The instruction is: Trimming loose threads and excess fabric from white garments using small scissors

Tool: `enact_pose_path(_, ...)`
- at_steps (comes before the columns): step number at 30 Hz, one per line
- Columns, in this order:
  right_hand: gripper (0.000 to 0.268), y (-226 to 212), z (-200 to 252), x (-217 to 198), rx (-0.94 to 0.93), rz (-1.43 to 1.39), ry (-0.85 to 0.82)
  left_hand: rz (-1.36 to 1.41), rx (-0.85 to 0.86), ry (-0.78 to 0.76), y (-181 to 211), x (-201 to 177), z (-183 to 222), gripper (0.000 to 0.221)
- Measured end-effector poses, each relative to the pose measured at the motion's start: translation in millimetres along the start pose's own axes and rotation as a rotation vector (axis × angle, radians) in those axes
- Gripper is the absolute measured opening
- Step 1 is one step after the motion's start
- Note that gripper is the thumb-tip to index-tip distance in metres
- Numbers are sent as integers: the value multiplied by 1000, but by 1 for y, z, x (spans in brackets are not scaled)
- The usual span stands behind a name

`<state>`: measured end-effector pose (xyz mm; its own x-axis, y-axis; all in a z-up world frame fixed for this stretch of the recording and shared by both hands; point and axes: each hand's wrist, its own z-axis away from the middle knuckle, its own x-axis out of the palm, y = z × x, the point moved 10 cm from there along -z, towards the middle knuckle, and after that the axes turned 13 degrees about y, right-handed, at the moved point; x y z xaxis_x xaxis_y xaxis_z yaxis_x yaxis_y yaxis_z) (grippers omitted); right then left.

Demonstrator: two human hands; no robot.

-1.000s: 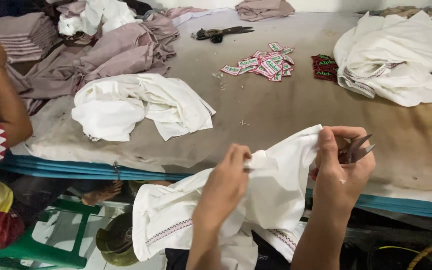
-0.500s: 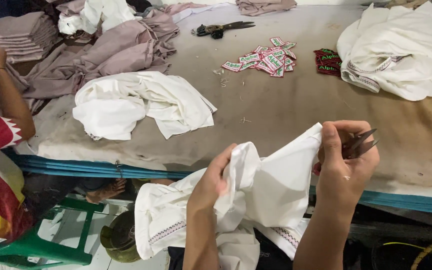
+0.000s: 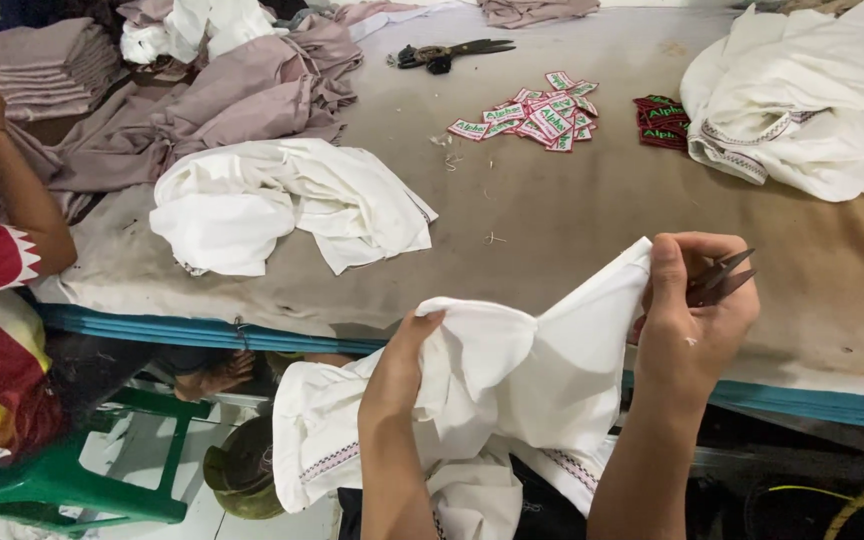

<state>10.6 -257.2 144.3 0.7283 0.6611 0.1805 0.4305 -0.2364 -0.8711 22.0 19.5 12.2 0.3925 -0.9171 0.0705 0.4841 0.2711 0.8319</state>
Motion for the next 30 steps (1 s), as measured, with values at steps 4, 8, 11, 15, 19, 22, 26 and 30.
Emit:
enact_pose_path(4,10,5,-4,-4,-120,2,6,-244,706,-103,45,2,15,45)
enact_pose_path(8,10,0,-4,-9,-164,9,8,-460,926,324,86,-36,45,16)
enact_pose_path(11,8,-3,-4,-10,-197,36,15,-428,788,319,80,-53,31,17)
enact_pose_path(15,8,-4,-2,-8,-190,24,19,-400,739,-27,70,-32,30,28)
enact_pose_path(19,9,0,-3,-11,-174,10,15,-768,626,-189,39,2,7,91)
enact_pose_path(22,8,-7,-5,-11,-255,52,16,-701,689,-438,22,26,-22,82)
enact_pose_path(26,8,7,-14,-14,-164,50,43,-455,681,-398,27,13,-43,11)
enact_pose_path(30,8,11,-18,-16,-248,92,32,-335,790,-202,33,-23,-63,23)
